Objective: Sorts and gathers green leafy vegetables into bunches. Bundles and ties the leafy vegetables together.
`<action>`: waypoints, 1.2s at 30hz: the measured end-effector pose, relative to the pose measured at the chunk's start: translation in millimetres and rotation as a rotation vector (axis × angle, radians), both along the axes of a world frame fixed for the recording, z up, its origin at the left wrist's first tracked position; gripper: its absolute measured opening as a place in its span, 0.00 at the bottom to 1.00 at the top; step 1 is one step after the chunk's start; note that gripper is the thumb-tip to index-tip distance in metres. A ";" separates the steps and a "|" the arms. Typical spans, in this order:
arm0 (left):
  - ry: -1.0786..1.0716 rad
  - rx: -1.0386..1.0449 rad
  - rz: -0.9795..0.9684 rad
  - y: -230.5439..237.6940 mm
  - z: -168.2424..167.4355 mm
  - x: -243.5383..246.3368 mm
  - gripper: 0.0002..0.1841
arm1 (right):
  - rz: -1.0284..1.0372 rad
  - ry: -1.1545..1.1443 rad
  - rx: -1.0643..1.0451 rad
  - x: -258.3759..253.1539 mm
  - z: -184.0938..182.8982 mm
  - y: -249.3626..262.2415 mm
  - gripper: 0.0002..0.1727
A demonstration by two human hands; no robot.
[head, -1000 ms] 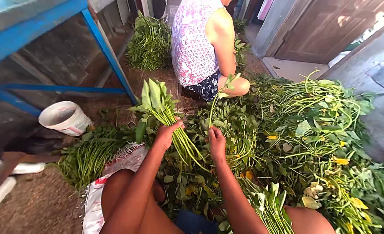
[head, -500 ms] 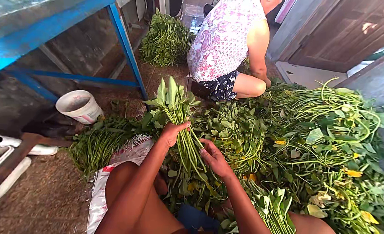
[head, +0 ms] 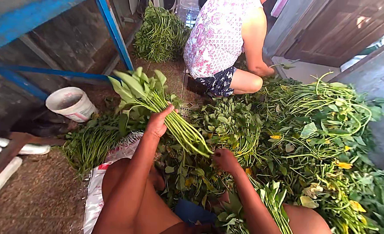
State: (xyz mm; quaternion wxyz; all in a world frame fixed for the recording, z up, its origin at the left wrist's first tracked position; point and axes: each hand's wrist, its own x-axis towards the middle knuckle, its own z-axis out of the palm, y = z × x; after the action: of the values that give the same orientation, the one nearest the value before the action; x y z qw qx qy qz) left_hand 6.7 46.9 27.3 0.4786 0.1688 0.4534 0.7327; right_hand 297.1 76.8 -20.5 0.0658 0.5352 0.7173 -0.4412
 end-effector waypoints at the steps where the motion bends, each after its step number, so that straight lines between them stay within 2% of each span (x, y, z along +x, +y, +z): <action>1: 0.000 0.008 0.005 -1.0 -0.7 -1.5 0.15 | -0.036 -0.087 -0.012 10.9 -9.3 3.5 0.17; 3: 0.013 0.028 0.002 -1.9 -4.9 -1.1 0.17 | -0.090 -0.181 -0.019 25.1 -18.2 6.4 0.20; 5: 0.029 0.022 0.007 -2.7 -6.1 4.3 0.15 | -0.109 -0.108 0.014 21.6 -6.5 4.9 0.28; 9: 0.133 0.050 -0.039 -6.8 -8.6 23.8 0.14 | -0.055 0.423 0.213 -19.5 20.5 -3.1 0.34; 11: 0.155 0.102 -0.080 -6.2 -11.3 32.3 0.12 | -0.024 0.582 0.224 -44.6 22.5 -1.4 0.38; 15: 0.070 0.164 -0.190 -9.9 -10.7 36.5 0.07 | 0.099 0.629 0.189 -74.0 10.0 2.6 0.18; 18: 0.095 0.170 -0.269 -11.2 -10.6 30.5 0.08 | 0.218 0.548 0.289 -84.0 -8.2 -14.1 0.24; 19: 0.170 0.139 -0.291 -11.3 -11.5 31.5 0.07 | 0.287 0.503 0.221 -80.8 -8.5 -16.9 0.29; 21: 0.388 0.037 -0.318 -11.8 -13.2 35.4 0.10 | 0.331 0.458 0.030 -68.3 0.1 -11.2 0.47; 23: 0.639 -0.071 -0.372 -11.0 -12.9 37.1 0.16 | 0.176 0.605 -0.060 -54.9 16.2 1.8 0.61; 25: 0.874 -0.203 -0.523 -11.8 -8.9 43.8 0.18 | -0.038 0.789 -0.033 -49.0 33.9 14.8 0.62; 26: 0.945 -0.253 -0.635 -14.1 -6.5 49.8 0.20 | -0.117 0.848 -0.008 -49.5 41.9 18.1 0.56; 27: 0.961 -0.255 -0.749 -15.3 -10.0 56.4 0.20 | -0.177 0.874 0.032 -53.7 48.6 19.3 0.43; 28: 0.913 -0.248 -0.848 -16.3 -15.4 63.5 0.20 | -0.224 0.830 0.069 -61.2 54.0 21.2 0.31; 29: 0.817 -0.222 -0.903 -18.1 -22.6 70.9 0.20 | -0.246 0.753 0.056 -69.7 57.2 23.6 0.28; 31: 0.567 -0.198 -0.965 -23.2 -28.9 83.8 0.16 | -0.284 0.760 -0.042 -84.1 49.9 29.6 0.40; 32: 0.459 -0.198 -0.979 -24.3 -29.6 87.6 0.13 | -0.302 0.809 -0.092 -86.8 42.7 34.2 0.42; 34: 0.321 -0.194 -0.955 -25.2 -30.3 88.6 0.08 | -0.300 0.873 -0.140 -78.9 26.3 48.5 0.38; 36: 0.255 -0.165 -0.883 -24.0 -30.1 82.0 0.07 | -0.369 0.835 -0.106 -54.2 0.0 76.1 0.46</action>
State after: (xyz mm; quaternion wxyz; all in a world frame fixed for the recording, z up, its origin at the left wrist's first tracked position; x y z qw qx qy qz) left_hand 88.7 22.9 -2.8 0.6970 0.3955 0.4502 0.3938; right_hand 242.9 152.9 -20.5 -0.2814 0.4263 0.5517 -0.6593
